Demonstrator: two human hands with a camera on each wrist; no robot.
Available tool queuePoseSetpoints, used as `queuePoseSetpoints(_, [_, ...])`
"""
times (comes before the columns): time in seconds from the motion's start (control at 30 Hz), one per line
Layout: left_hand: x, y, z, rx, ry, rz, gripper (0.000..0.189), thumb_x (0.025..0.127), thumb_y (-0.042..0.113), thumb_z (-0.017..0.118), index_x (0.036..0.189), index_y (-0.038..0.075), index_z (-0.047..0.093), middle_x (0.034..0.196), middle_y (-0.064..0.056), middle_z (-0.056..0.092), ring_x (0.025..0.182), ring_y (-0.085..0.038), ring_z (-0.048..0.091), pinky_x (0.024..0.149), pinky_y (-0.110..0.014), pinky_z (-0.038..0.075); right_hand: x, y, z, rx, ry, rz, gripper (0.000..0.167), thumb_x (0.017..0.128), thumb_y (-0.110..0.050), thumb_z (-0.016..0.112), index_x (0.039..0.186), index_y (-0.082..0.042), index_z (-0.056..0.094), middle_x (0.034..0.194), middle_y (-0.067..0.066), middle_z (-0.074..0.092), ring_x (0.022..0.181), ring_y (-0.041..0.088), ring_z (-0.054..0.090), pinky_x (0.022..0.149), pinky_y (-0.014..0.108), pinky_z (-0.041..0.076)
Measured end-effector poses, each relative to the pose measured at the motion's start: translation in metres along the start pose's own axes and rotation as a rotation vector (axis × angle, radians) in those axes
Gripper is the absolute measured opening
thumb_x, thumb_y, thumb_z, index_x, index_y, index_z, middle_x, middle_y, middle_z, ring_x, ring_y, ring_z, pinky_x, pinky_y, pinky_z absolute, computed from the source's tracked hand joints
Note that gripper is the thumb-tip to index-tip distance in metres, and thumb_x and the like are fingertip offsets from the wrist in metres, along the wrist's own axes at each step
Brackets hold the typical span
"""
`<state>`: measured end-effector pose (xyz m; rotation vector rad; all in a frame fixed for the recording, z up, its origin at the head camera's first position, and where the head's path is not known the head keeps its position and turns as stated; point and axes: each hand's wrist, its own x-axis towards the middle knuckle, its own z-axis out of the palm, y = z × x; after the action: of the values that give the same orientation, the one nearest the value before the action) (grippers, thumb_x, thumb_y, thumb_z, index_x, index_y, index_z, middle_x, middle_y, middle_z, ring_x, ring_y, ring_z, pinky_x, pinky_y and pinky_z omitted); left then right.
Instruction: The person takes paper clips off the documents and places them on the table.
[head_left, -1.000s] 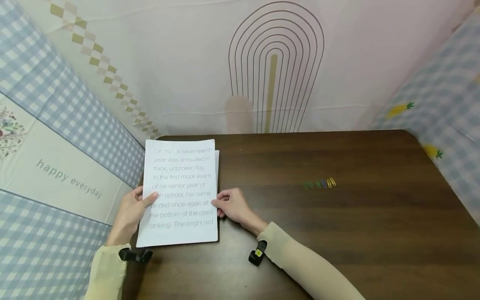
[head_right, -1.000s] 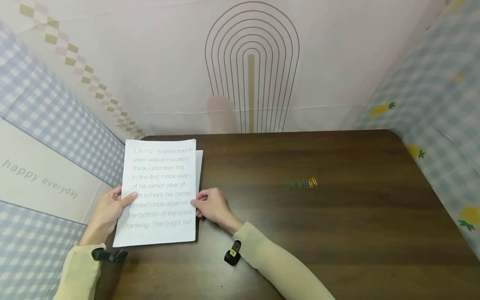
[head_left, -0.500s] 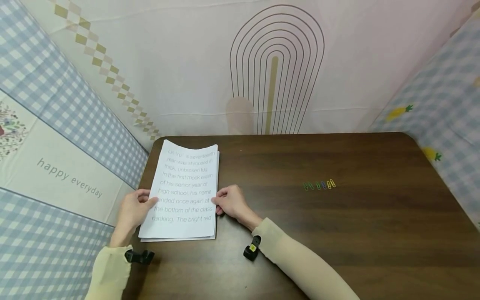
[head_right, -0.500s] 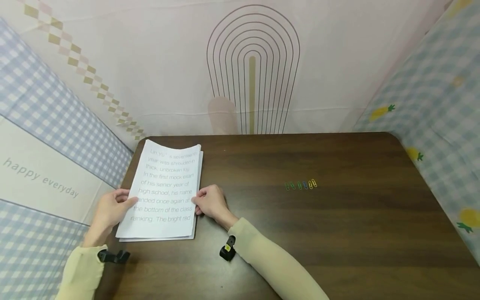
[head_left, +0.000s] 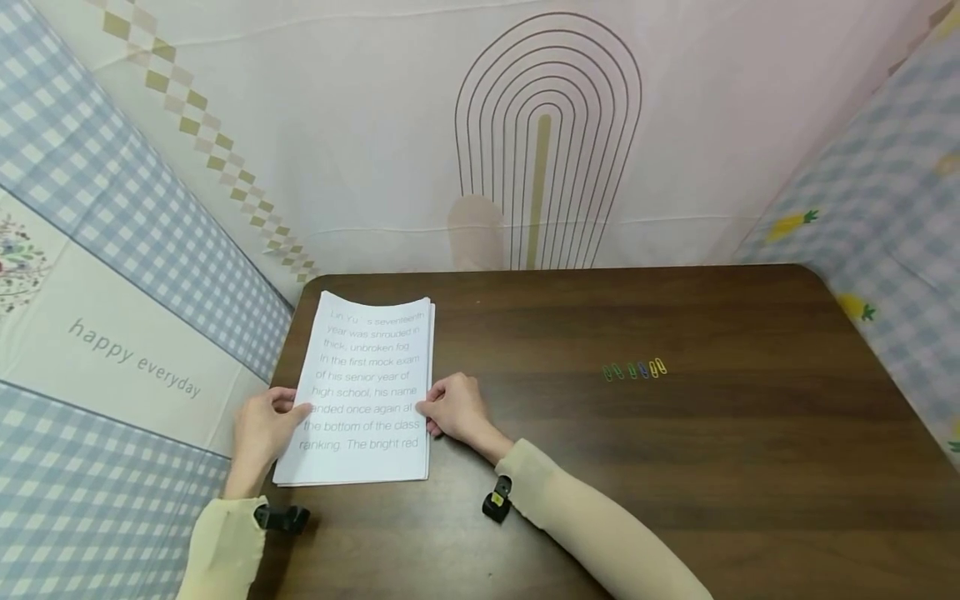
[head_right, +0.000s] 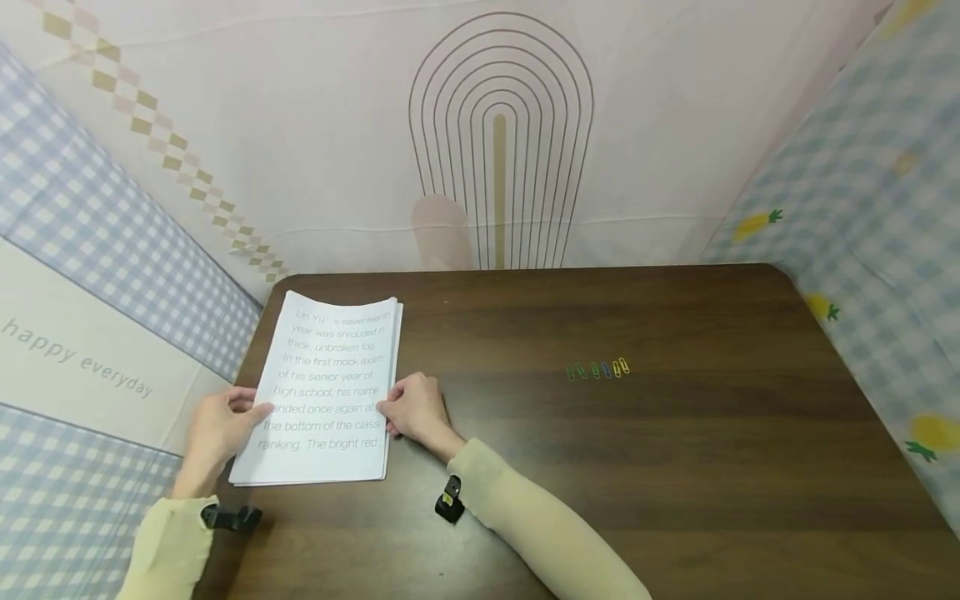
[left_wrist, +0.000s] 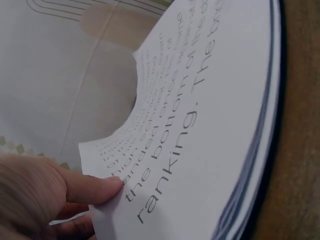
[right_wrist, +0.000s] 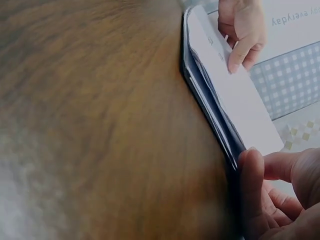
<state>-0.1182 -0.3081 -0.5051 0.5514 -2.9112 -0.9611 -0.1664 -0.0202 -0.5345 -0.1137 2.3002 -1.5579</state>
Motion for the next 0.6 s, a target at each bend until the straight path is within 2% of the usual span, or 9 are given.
queuePoseSetpoints(0.27, [-0.001,-0.004,0.004,0.050,0.023,-0.003,0.037,0.097,0.017,0.080,0.121,-0.010,0.074,0.103,-0.028,0.077,0.092,-0.041,0.068,0.075,-0.041,0.047,0.000,0.000,0.003,-0.051,0.042,-0.014,0.026,0.092,-0.006,0.084,0.069,-0.007,0.072,0.051,-0.001,0.066,0.038,0.004,0.058,0.041,0.022,0.054])
queuePoseSetpoints(0.5, [-0.001,-0.005,0.009,0.068,0.042,-0.039,0.040,0.096,0.019,0.080,0.123,-0.009,0.073,0.104,-0.027,0.076,0.095,-0.042,0.067,0.078,-0.047,0.047,0.000,0.003,0.005,-0.143,0.082,-0.023,0.030,0.092,-0.011,0.086,0.066,-0.011,0.071,0.047,-0.004,0.063,0.035,0.003,0.054,0.038,0.019,0.047])
queuePoseSetpoints(0.6, [0.000,-0.005,0.012,0.077,0.049,-0.036,0.041,0.095,0.020,0.081,0.123,-0.009,0.073,0.104,-0.027,0.075,0.095,-0.043,0.068,0.079,-0.049,0.047,-0.002,0.005,0.003,-0.139,0.098,-0.039,0.029,0.093,-0.012,0.085,0.068,-0.011,0.071,0.048,-0.004,0.063,0.035,0.003,0.054,0.038,0.019,0.047])
